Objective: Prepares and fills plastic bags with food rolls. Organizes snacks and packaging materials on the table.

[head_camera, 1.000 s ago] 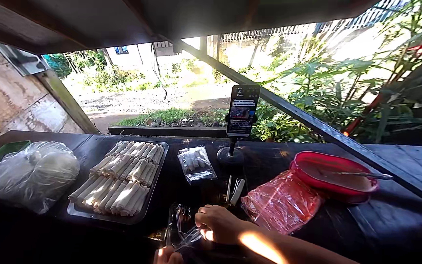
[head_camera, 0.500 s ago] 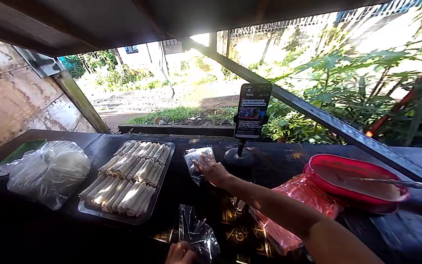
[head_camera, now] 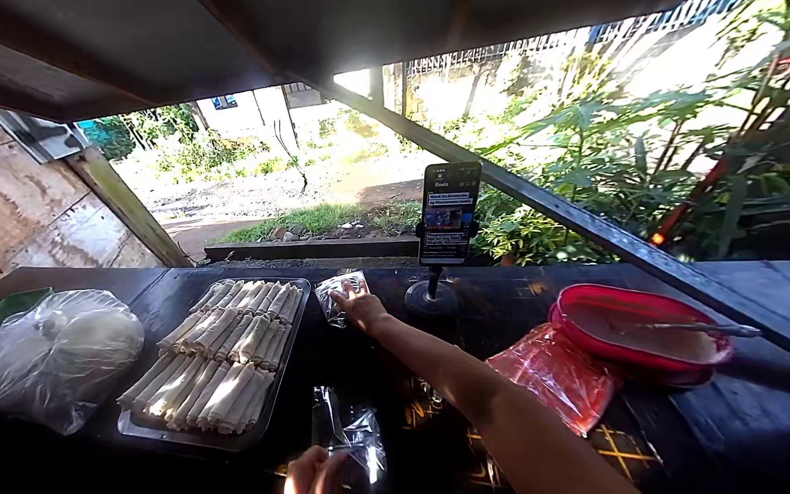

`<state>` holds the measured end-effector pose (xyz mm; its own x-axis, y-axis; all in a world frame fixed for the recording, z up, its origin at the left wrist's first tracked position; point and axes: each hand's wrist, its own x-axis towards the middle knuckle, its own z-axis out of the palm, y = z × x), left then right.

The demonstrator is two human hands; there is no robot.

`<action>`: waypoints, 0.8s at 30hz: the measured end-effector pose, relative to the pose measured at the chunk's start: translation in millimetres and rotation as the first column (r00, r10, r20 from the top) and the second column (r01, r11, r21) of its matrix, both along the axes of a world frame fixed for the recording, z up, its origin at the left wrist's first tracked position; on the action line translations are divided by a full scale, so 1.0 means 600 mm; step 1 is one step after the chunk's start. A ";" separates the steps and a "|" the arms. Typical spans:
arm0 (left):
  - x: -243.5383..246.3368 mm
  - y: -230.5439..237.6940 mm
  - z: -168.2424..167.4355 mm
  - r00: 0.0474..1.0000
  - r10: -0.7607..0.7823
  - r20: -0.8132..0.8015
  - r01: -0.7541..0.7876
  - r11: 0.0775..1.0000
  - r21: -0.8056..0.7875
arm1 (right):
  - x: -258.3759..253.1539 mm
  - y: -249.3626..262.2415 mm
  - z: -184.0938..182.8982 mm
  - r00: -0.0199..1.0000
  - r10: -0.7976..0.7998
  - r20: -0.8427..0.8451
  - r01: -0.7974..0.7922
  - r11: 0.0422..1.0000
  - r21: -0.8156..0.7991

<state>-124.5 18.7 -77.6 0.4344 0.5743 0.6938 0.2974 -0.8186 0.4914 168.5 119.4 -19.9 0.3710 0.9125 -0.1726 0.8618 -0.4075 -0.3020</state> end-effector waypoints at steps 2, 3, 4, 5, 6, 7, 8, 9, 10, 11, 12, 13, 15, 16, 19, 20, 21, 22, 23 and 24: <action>0.003 0.000 -0.001 1.000 0.024 -0.006 -0.024 1.000 0.019 | 0.002 -0.016 0.008 0.999 0.007 -0.053 -0.006 1.000 0.018; 0.001 -0.004 0.001 0.998 0.025 -0.055 -0.025 1.000 -0.002 | 0.003 -0.031 0.021 0.997 0.017 -0.075 -0.015 1.000 0.025; -0.002 -0.008 0.001 0.994 0.010 -0.110 -0.015 0.999 -0.037 | 0.006 -0.051 0.034 0.995 0.033 -0.089 -0.030 0.999 0.035; -0.005 -0.010 -0.005 0.988 -0.009 -0.152 0.001 0.999 -0.053 | 0.011 -0.075 0.045 0.993 0.060 -0.097 -0.054 0.997 0.059; -0.009 -0.009 -0.017 0.985 -0.028 -0.171 0.020 0.999 -0.048 | 0.017 -0.104 0.055 0.990 0.102 -0.096 -0.095 0.992 0.082; -0.012 -0.008 -0.030 0.985 -0.044 -0.166 0.038 0.998 -0.040 | 0.022 -0.138 0.062 0.983 0.160 -0.094 -0.150 0.983 0.101; -0.014 -0.007 -0.042 0.987 -0.057 -0.152 0.053 0.998 -0.030 | 0.027 -0.172 0.064 0.968 0.226 -0.105 -0.215 0.971 0.109; -0.015 -0.006 -0.052 0.988 -0.067 -0.140 0.064 0.998 -0.025 | 0.029 -0.207 0.060 0.949 0.288 -0.126 -0.275 0.955 0.108; -0.014 -0.005 -0.056 0.988 -0.071 -0.135 0.069 0.997 -0.021 | 0.027 -0.242 0.051 0.930 0.336 -0.153 -0.322 0.941 0.107; -0.012 -0.005 -0.056 0.988 -0.073 -0.138 0.071 0.997 -0.017 | 0.019 -0.275 0.043 0.919 0.356 -0.171 -0.347 0.934 0.080; -0.008 -0.006 -0.054 0.987 -0.067 -0.144 0.067 0.998 -0.009 | 0.009 -0.304 0.034 0.919 0.351 -0.178 -0.351 0.936 0.034; -0.003 -0.006 -0.051 0.987 -0.052 -0.150 0.052 0.999 0.001 | -0.004 -0.329 0.029 0.928 0.332 -0.169 -0.343 0.939 -0.035; 0.006 -0.005 -0.043 0.989 -0.014 -0.150 0.017 1.000 0.019 | -0.023 -0.360 0.019 0.947 0.286 -0.149 -0.304 0.947 -0.109; 0.009 -0.005 -0.038 0.988 -0.008 -0.153 0.011 1.000 0.016 | -0.029 -0.373 0.011 0.956 0.266 -0.126 -0.277 0.958 -0.081; 0.011 -0.001 -0.023 0.986 -0.023 -0.168 0.029 0.999 0.029 | -0.038 -0.411 -0.013 0.973 0.229 -0.035 -0.228 0.974 0.016; 0.011 0.001 -0.020 0.985 -0.022 -0.171 0.030 0.998 0.046 | -0.041 -0.425 -0.024 0.974 0.225 0.014 -0.225 0.971 0.081; 0.011 0.004 -0.018 0.985 -0.016 -0.173 0.028 0.997 0.068 | -0.041 -0.439 -0.035 0.972 0.228 0.061 -0.235 0.960 0.155; 0.012 0.007 -0.017 0.985 -0.005 -0.175 0.021 0.996 0.090 | -0.039 -0.452 -0.043 0.966 0.241 0.095 -0.256 0.946 0.198; 0.013 0.010 -0.018 0.984 0.006 -0.178 0.014 0.994 0.108 | -0.036 -0.464 -0.047 0.958 0.261 0.116 -0.280 0.936 0.212; 0.013 0.012 -0.020 0.983 0.011 -0.182 0.012 0.992 0.122 | -0.033 -0.477 -0.049 0.948 0.282 0.145 -0.309 0.925 0.220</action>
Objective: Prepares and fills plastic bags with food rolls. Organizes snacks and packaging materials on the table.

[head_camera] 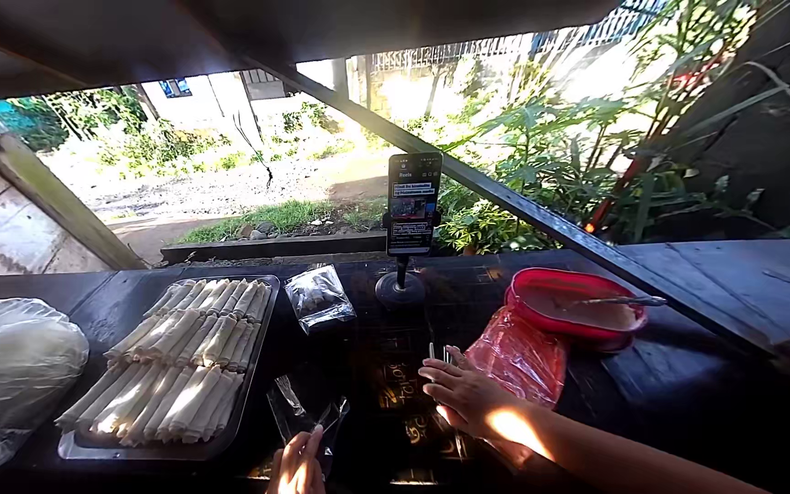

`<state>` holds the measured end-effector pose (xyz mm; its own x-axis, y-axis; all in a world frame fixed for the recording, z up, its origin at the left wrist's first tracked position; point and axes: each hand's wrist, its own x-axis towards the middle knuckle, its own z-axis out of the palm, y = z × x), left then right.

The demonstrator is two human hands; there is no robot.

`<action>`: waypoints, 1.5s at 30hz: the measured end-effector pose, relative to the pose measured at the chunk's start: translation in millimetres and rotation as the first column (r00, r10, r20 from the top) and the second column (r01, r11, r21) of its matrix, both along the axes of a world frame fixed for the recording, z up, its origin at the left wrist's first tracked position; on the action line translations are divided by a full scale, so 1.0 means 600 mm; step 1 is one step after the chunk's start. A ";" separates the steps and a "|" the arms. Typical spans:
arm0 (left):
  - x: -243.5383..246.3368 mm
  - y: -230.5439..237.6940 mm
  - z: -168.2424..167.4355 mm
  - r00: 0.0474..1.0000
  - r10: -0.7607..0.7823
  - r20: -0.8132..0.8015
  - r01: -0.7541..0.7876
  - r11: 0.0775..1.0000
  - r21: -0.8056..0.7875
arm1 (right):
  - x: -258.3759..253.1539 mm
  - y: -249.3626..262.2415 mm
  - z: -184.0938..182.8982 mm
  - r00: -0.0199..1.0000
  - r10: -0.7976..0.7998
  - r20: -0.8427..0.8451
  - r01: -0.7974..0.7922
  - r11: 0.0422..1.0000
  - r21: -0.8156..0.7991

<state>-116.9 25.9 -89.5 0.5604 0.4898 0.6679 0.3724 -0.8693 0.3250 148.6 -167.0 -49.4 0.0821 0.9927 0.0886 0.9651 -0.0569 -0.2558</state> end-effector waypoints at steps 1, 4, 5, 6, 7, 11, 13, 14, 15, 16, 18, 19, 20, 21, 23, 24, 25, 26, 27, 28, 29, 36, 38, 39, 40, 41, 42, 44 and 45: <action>0.000 0.002 -0.003 1.000 -0.003 -0.007 0.004 1.000 0.009 | 0.001 -0.013 -0.004 0.999 0.022 0.040 -0.023 0.999 0.047; 0.000 0.001 -0.009 0.998 -0.037 -0.054 0.036 0.999 -0.011 | 0.001 -0.047 -0.002 0.997 0.041 0.064 -0.046 0.996 0.075; -0.001 0.001 -0.011 0.997 -0.041 -0.065 0.040 0.999 -0.017 | 0.001 -0.057 0.003 0.998 0.042 0.037 -0.043 0.998 0.042; -0.001 0.000 -0.010 0.997 -0.040 -0.065 0.039 0.999 -0.015 | 0.003 -0.067 0.003 0.999 0.049 0.016 -0.049 0.999 0.023; -0.001 0.001 -0.009 0.998 -0.036 -0.060 0.035 0.999 -0.013 | 0.007 -0.076 0.001 0.998 0.065 0.008 -0.065 0.998 0.021; -0.001 0.007 -0.007 1.000 -0.001 -0.027 0.002 1.000 0.027 | 0.016 -0.103 0.005 0.992 0.116 -0.050 -0.117 0.992 -0.037; 0.000 0.010 -0.005 1.000 0.016 -0.019 -0.015 0.998 0.068 | 0.006 -0.097 0.014 0.994 0.083 -0.070 -0.085 0.996 -0.026; 0.001 0.008 -0.004 1.000 0.018 -0.020 -0.016 0.996 0.087 | -0.004 -0.087 0.014 0.997 0.058 -0.055 -0.056 0.998 0.042; 0.002 0.004 -0.001 1.000 0.015 -0.024 -0.012 0.996 0.094 | -0.017 -0.072 0.015 0.998 0.032 -0.045 -0.026 0.992 0.122; 0.005 -0.002 0.000 1.000 0.008 -0.023 -0.006 0.995 0.097 | -0.033 -0.054 0.016 1.000 0.005 -0.030 0.001 0.981 0.196; 0.014 -0.017 0.004 1.000 -0.002 -0.014 0.004 0.994 0.106 | -0.068 -0.010 0.029 0.999 -0.024 -0.032 0.032 0.961 0.273; 0.018 -0.022 0.004 1.000 -0.005 -0.010 0.006 0.992 0.130 | -0.086 0.013 0.035 0.998 -0.027 -0.052 0.041 0.957 0.286; 0.021 -0.026 0.003 1.000 -0.002 -0.010 0.004 0.987 0.162 | -0.105 0.035 0.038 0.996 -0.030 -0.083 0.053 0.955 0.292; 0.023 -0.029 0.002 1.000 0.003 -0.004 -0.002 0.983 0.184 | -0.123 0.056 0.041 0.992 -0.036 -0.118 0.069 0.954 0.292; 0.024 -0.036 0.001 0.999 0.020 0.027 -0.024 0.984 0.179 | -0.153 0.095 0.042 0.981 -0.045 -0.189 0.099 0.953 0.288; 0.023 -0.039 0.001 0.999 0.034 0.041 -0.040 0.986 0.161 | -0.164 0.113 0.038 0.981 -0.049 -0.185 0.108 0.940 0.323; 0.021 -0.042 0.002 0.998 0.051 0.049 -0.057 0.988 0.142 | -0.173 0.131 0.032 0.985 -0.051 -0.165 0.110 0.921 0.374; 0.019 -0.043 0.003 0.996 0.063 0.056 -0.070 0.989 0.128 | -0.178 0.147 0.027 0.989 -0.052 -0.137 0.104 0.905 0.413; 0.016 -0.042 0.003 0.995 0.065 0.072 -0.073 0.991 0.113 | -0.180 0.162 0.024 0.992 -0.056 -0.114 0.101 0.894 0.437; 0.014 -0.040 0.004 0.994 0.065 0.085 -0.075 0.991 0.115 | -0.181 0.175 0.021 0.993 -0.067 -0.100 0.106 0.883 0.457; 0.011 -0.037 0.006 0.994 0.070 0.089 -0.081 0.989 0.120 | -0.179 0.187 0.018 0.993 -0.085 -0.087 0.117 0.868 0.483; 0.001 -0.035 0.026 0.986 0.169 0.010 -0.159 0.944 -0.289 | -0.140 0.216 0.008 0.999 0.012 -0.039 0.003 0.929 0.370; 0.000 -0.015 -0.005 0.987 0.161 -0.003 -0.161 0.984 -0.074 | -0.117 0.225 0.016 0.980 0.114 -0.160 -0.097 0.989 0.112; 0.002 -0.004 -0.016 0.988 0.156 0.012 -0.156 0.988 0.009 | -0.107 0.233 0.022 0.964 0.169 -0.206 -0.157 0.985 0.071; 0.005 0.005 -0.018 0.990 0.139 0.026 -0.140 0.989 0.051 | -0.101 0.243 0.026 0.951 0.223 -0.213 -0.201 0.972 0.123; 0.008 0.010 -0.015 0.994 0.109 0.020 -0.110 0.992 0.054 | -0.103 0.256 0.034 0.939 0.263 -0.222 -0.224 0.956 0.189; 0.011 0.013 -0.008 0.998 0.064 -0.007 -0.064 0.998 0.018 | -0.110 0.271 0.047 0.926 0.294 -0.237 -0.235 0.940 0.246; 0.019 0.022 0.006 0.994 -0.047 -0.098 0.037 0.995 -0.095 | -0.130 0.308 0.084 0.912 0.322 -0.254 -0.263 0.934 0.242; 0.022 0.029 0.007 0.989 -0.086 -0.122 0.071 0.990 -0.122 | -0.139 0.330 0.101 0.911 0.339 -0.235 -0.290 0.931 0.221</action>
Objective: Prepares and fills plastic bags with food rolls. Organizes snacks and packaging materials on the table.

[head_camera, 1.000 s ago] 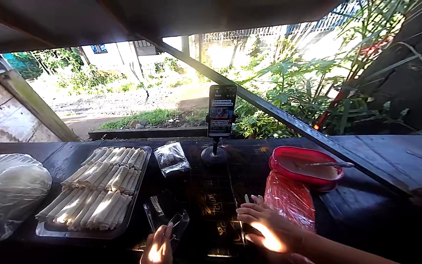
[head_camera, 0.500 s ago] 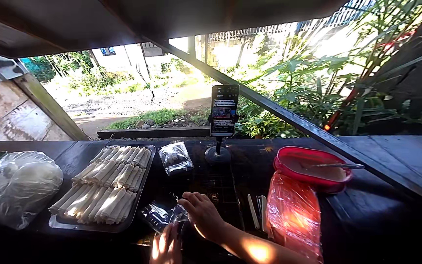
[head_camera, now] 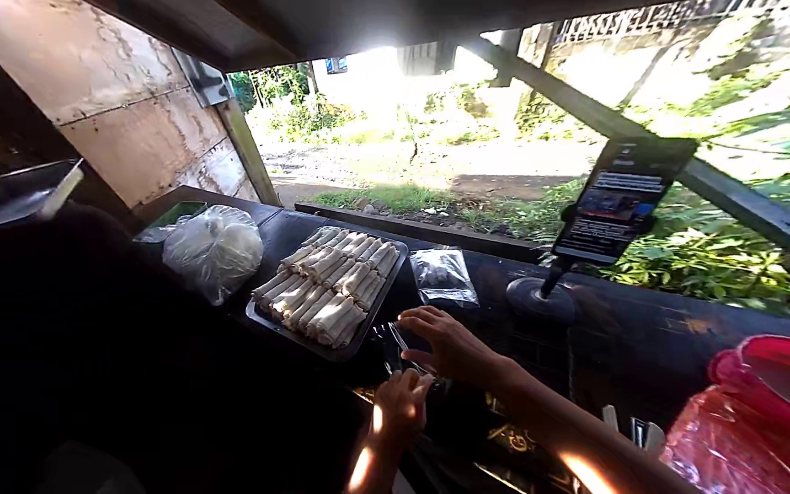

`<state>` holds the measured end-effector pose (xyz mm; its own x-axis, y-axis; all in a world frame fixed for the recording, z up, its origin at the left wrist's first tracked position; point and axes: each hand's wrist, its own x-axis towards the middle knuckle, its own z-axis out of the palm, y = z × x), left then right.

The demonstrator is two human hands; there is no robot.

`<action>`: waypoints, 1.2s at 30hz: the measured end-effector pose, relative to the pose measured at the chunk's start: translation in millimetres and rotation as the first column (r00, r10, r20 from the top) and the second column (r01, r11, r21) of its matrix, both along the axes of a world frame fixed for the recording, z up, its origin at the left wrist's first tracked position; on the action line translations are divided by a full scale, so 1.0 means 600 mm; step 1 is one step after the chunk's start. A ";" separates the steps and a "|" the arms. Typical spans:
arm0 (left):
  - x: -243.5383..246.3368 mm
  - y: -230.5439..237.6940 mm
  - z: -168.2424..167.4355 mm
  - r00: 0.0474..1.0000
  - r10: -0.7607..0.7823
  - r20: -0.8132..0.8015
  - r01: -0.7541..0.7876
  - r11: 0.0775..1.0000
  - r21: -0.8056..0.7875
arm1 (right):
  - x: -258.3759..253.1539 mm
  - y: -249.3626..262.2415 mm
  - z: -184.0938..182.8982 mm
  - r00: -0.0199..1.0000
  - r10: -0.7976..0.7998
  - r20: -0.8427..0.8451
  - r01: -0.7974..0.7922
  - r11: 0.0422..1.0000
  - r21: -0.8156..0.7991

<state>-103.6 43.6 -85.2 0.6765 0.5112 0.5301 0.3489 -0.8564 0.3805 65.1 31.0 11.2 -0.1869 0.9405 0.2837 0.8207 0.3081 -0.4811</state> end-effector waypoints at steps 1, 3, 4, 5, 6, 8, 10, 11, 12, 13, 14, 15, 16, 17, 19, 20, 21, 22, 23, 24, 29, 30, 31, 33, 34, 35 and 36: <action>0.002 0.008 -0.002 1.000 -0.020 0.005 0.020 1.000 -0.009 | -0.008 0.024 0.015 0.999 0.024 0.036 -0.024 1.000 -0.012; 0.004 0.018 -0.005 0.999 -0.029 0.040 0.032 0.998 -0.054 | -0.019 0.075 0.046 0.993 0.047 0.111 -0.043 0.998 -0.041; 0.005 0.020 -0.005 0.998 -0.025 0.057 0.029 0.996 -0.078 | -0.022 0.101 0.062 0.988 0.052 0.144 -0.043 0.997 -0.067; 0.005 0.020 -0.006 0.997 -0.017 0.070 0.024 0.995 -0.096 | -0.024 0.127 0.072 0.984 0.051 0.173 -0.036 0.996 -0.087; 0.005 0.020 -0.007 0.997 -0.009 0.081 0.018 0.995 -0.103 | -0.026 0.154 0.078 0.978 0.045 0.204 -0.025 0.995 -0.097; 0.007 0.021 -0.010 0.995 0.003 0.102 0.007 0.995 -0.095 | -0.029 0.212 0.087 0.965 0.042 0.259 -0.013 0.993 -0.115; 0.008 0.021 -0.012 0.993 0.008 0.116 0.004 0.995 -0.099 | -0.038 0.262 0.095 0.949 0.025 0.315 0.013 0.993 -0.120; 0.008 0.022 -0.015 0.992 0.012 0.123 0.000 0.995 -0.095 | -0.045 0.283 0.100 0.944 0.014 0.331 0.034 0.990 -0.138; 0.009 0.022 -0.018 0.992 0.017 0.128 -0.005 0.996 -0.092 | -0.052 0.303 0.102 0.939 0.010 0.344 0.047 0.987 -0.157; 0.009 0.023 -0.020 0.991 0.018 0.133 -0.006 0.996 -0.090 | -0.059 0.321 0.101 0.936 0.016 0.352 0.049 0.983 -0.174; 0.008 0.023 -0.020 0.990 0.016 0.137 -0.004 0.996 -0.090 | -0.063 0.339 0.096 0.932 0.035 0.361 0.035 0.982 -0.188; 0.009 0.023 -0.020 0.989 0.011 0.144 0.001 0.996 -0.085 | -0.064 0.355 0.089 0.928 0.068 0.365 0.008 0.979 -0.204; 0.009 0.024 -0.020 0.988 0.005 0.151 0.007 0.997 -0.077 | -0.064 0.369 0.081 0.923 0.105 0.371 -0.022 0.975 -0.220; 0.008 0.024 -0.015 0.989 0.000 0.146 0.012 0.996 -0.083 | -0.063 0.380 0.074 0.920 0.136 0.368 -0.048 0.970 -0.237; 0.001 0.016 0.020 0.998 -0.006 0.066 0.019 0.981 -0.192 | -0.062 0.392 0.066 0.909 0.171 0.381 -0.078 0.966 -0.248; -0.002 0.013 0.037 1.000 -0.013 0.026 0.019 0.969 -0.247 | -0.062 0.394 0.066 0.903 0.174 0.392 -0.087 0.969 -0.231; -0.002 0.012 0.045 1.000 -0.013 0.012 0.016 0.965 -0.262 | -0.062 0.394 0.068 0.897 0.170 0.408 -0.090 0.974 -0.209; -0.002 0.010 0.050 1.000 -0.012 0.007 0.013 0.962 -0.272 | -0.062 0.396 0.071 0.888 0.166 0.430 -0.087 0.977 -0.197; -0.003 0.009 0.056 1.000 -0.012 -0.004 0.011 0.957 -0.291 | -0.063 0.395 0.077 0.875 0.160 0.458 -0.073 0.977 -0.201; -0.002 0.008 0.058 1.000 -0.012 -0.010 0.009 0.955 -0.297 | -0.064 0.393 0.083 0.862 0.150 0.484 -0.054 0.977 -0.208; 0.001 0.016 0.018 0.997 -0.010 0.078 0.024 0.984 -0.178 | -0.061 0.388 0.093 0.862 0.079 0.501 0.032 0.977 -0.210; 0.005 0.020 -0.004 0.992 -0.007 0.126 0.022 0.993 -0.117 | -0.062 0.381 0.097 0.882 0.054 0.469 0.046 0.979 -0.199; 0.006 0.021 -0.012 0.989 -0.007 0.145 0.022 0.995 -0.100 | -0.063 0.369 0.102 0.907 0.045 0.418 0.038 0.981 -0.189; 0.000 0.014 0.022 0.997 -0.008 0.075 0.022 0.979 -0.201 | -0.063 0.339 0.112 0.949 0.133 0.286 -0.090 0.983 -0.161; -0.002 0.013 0.031 0.999 -0.011 0.048 0.022 0.972 -0.234 | -0.064 0.323 0.113 0.944 0.216 0.250 -0.181 0.971 -0.153; 0.000 0.015 0.021 0.998 -0.009 0.065 0.022 0.979 -0.202 | -0.067 0.308 0.112 0.925 0.302 0.232 -0.271 0.950 -0.157; 0.004 0.019 -0.001 0.994 -0.005 0.109 0.020 0.990 -0.140 | -0.072 0.293 0.112 0.899 0.372 0.231 -0.334 0.924 -0.186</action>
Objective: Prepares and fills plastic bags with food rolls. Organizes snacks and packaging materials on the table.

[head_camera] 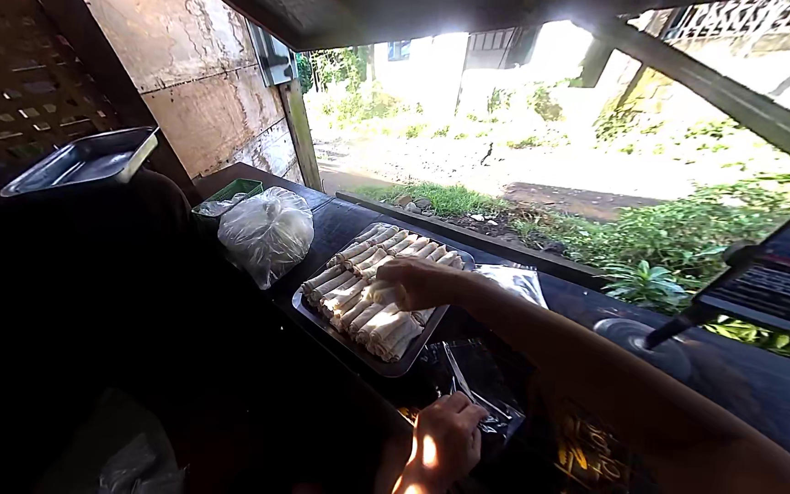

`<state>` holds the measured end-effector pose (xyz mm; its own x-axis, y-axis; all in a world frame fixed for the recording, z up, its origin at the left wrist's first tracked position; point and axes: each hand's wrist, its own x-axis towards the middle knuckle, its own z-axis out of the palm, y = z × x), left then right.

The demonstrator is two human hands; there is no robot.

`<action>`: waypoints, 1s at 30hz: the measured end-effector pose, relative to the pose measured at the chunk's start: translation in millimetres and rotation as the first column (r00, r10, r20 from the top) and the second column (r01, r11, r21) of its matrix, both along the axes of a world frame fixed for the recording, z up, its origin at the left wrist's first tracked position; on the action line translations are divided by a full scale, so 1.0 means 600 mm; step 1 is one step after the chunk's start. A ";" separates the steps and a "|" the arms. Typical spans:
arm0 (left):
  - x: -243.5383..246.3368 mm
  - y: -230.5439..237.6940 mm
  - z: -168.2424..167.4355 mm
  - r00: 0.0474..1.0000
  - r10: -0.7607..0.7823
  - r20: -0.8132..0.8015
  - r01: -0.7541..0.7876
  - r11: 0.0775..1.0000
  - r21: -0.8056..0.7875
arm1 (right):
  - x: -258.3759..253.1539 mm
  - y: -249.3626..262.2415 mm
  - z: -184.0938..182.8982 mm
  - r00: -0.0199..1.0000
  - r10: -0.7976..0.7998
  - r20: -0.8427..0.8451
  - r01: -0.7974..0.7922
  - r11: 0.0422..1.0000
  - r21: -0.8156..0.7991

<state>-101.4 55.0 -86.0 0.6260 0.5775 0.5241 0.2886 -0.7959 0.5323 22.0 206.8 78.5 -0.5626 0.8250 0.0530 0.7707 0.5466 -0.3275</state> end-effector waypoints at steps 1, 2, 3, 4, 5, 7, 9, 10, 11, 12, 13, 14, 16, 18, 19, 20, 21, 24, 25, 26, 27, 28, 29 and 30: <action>0.003 0.003 -0.014 1.000 0.002 0.030 -0.003 0.999 0.034 | -0.008 -0.015 0.005 0.999 0.036 0.035 -0.033 0.997 -0.063; 0.004 0.004 -0.019 0.999 0.002 0.043 -0.004 0.999 0.052 | -0.017 -0.029 0.011 0.996 0.052 0.078 -0.041 0.991 -0.128; 0.005 0.004 -0.021 0.999 0.005 0.047 -0.008 0.998 0.062 | -0.025 -0.038 0.012 0.990 0.064 0.123 -0.045 0.987 -0.154; 0.005 0.003 -0.020 0.999 0.010 0.046 -0.013 0.998 0.068 | -0.031 -0.044 0.012 0.982 0.069 0.174 -0.038 0.984 -0.172; 0.006 0.003 -0.020 0.999 0.015 0.046 -0.018 0.997 0.071 | -0.036 -0.047 0.009 0.974 0.070 0.217 -0.033 0.985 -0.170; 0.005 0.001 -0.019 0.999 0.017 0.048 -0.020 0.998 0.067 | -0.041 -0.049 0.003 0.959 0.067 0.275 -0.026 0.988 -0.150; 0.005 0.001 -0.019 0.998 0.020 0.052 -0.024 0.997 0.069 | -0.044 -0.050 0.000 0.956 0.046 0.291 -0.006 0.990 -0.138; 0.005 0.001 -0.020 0.998 0.022 0.053 -0.026 0.997 0.072 | -0.045 -0.050 0.000 0.954 0.036 0.299 0.005 0.991 -0.137; 0.005 0.001 -0.020 0.998 0.021 0.051 -0.024 0.997 0.071 | -0.046 -0.050 0.000 0.952 0.029 0.304 0.015 0.990 -0.140; 0.004 0.001 -0.020 0.999 0.019 0.045 -0.022 0.998 0.067 | -0.047 -0.050 -0.002 0.953 0.023 0.303 0.021 0.990 -0.141; 0.004 0.001 -0.020 0.999 0.016 0.041 -0.019 0.998 0.063 | -0.048 -0.051 -0.003 0.953 0.020 0.302 0.024 0.990 -0.139; 0.005 0.001 -0.020 0.999 0.016 0.038 -0.018 0.998 0.064 | -0.048 -0.051 -0.006 0.954 0.016 0.299 0.023 0.992 -0.126; 0.005 0.001 -0.022 0.999 0.017 0.044 -0.020 0.997 0.069 | -0.049 -0.053 -0.015 0.957 0.006 0.289 0.018 0.996 -0.083; 0.006 0.001 -0.022 0.998 0.016 0.054 -0.020 0.997 0.073 | -0.048 -0.056 -0.019 0.962 0.000 0.272 0.015 0.999 -0.051; 0.006 0.001 -0.022 0.998 0.015 0.057 -0.020 0.997 0.075 | -0.048 -0.058 -0.020 0.963 0.001 0.269 0.011 0.999 -0.044; 0.006 0.001 -0.022 0.998 0.016 0.058 -0.020 0.997 0.076 | -0.047 -0.059 -0.020 0.963 0.009 0.268 0.001 0.999 -0.037; 0.006 0.001 -0.022 0.998 0.018 0.057 -0.023 0.997 0.080 | -0.046 -0.059 -0.021 0.963 0.019 0.270 -0.013 1.000 -0.025; 0.006 0.001 -0.022 0.998 0.019 0.053 -0.023 0.996 0.082 | -0.045 -0.061 -0.024 0.958 0.028 0.286 -0.027 1.000 -0.007; 0.006 0.001 -0.021 0.998 0.019 0.057 -0.024 0.996 0.081 | -0.046 -0.060 -0.024 0.956 0.031 0.291 -0.030 1.000 -0.007; 0.006 0.001 -0.021 0.998 0.018 0.060 -0.023 0.996 0.081 | -0.047 -0.058 -0.026 0.955 0.034 0.294 -0.034 0.999 -0.005; 0.006 0.001 -0.022 0.998 0.019 0.063 -0.024 0.996 0.082 | -0.047 -0.056 -0.028 0.957 0.036 0.289 -0.038 0.999 0.000; 0.006 0.001 -0.022 0.998 0.019 0.061 -0.023 0.997 0.078 | -0.046 -0.055 -0.031 0.961 0.040 0.275 -0.044 0.999 0.011; 0.006 0.001 -0.022 0.998 0.018 0.059 -0.022 0.997 0.073 | -0.044 -0.055 -0.036 0.965 0.042 0.258 -0.051 0.998 0.026; 0.006 0.001 -0.022 0.998 0.016 0.057 -0.020 0.998 0.068 | -0.042 -0.054 -0.041 0.970 0.048 0.238 -0.061 0.997 0.046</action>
<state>-98.0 55.4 -99.5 0.5843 0.5498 0.5969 0.2740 -0.8260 0.4926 -3.3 174.1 54.1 -0.6084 0.7924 -0.0446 0.7914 0.6014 -0.1095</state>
